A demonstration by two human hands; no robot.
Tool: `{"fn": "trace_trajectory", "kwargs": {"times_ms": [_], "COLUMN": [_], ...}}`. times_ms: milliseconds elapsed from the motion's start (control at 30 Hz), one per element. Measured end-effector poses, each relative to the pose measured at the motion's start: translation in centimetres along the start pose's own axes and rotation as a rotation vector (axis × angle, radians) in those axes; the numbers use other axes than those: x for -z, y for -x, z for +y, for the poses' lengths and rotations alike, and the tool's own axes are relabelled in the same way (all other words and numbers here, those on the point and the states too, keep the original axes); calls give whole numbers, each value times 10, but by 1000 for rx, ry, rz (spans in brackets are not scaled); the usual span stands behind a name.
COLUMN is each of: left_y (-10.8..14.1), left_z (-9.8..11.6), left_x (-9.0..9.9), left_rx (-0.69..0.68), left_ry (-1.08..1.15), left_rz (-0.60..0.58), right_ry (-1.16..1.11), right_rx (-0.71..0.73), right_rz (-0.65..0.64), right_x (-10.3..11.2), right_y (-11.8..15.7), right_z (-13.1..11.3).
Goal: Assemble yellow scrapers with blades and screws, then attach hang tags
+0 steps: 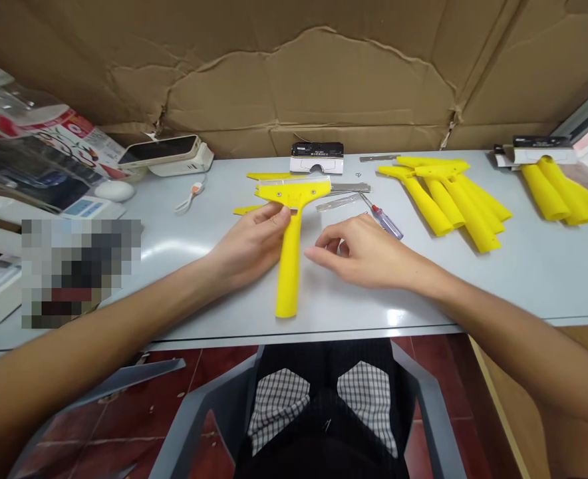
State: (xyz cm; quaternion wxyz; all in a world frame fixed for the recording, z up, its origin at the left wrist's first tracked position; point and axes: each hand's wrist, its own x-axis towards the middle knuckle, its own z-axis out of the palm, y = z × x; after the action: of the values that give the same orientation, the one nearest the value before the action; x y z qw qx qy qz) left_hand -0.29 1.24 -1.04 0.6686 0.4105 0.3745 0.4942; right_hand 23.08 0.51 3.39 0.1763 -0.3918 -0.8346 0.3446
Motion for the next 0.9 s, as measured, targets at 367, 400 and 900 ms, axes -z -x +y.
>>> {"fn": "trace_trajectory", "kwargs": {"times_ms": [367, 400, 900], "left_y": [3, 3, 1], "left_z": [0, 0, -8], "left_x": [-5, -5, 2], "left_rx": [-50, -55, -128], "left_ry": [-42, -39, -206], "left_rz": [-12, -15, -109], "right_ry": [-536, -561, -671], "right_rx": [-240, -243, -216], "right_rz": [-272, -265, -155], "right_x": [-5, -6, -14], "right_y": [3, 2, -4], "right_z": [-6, -6, 3]}}
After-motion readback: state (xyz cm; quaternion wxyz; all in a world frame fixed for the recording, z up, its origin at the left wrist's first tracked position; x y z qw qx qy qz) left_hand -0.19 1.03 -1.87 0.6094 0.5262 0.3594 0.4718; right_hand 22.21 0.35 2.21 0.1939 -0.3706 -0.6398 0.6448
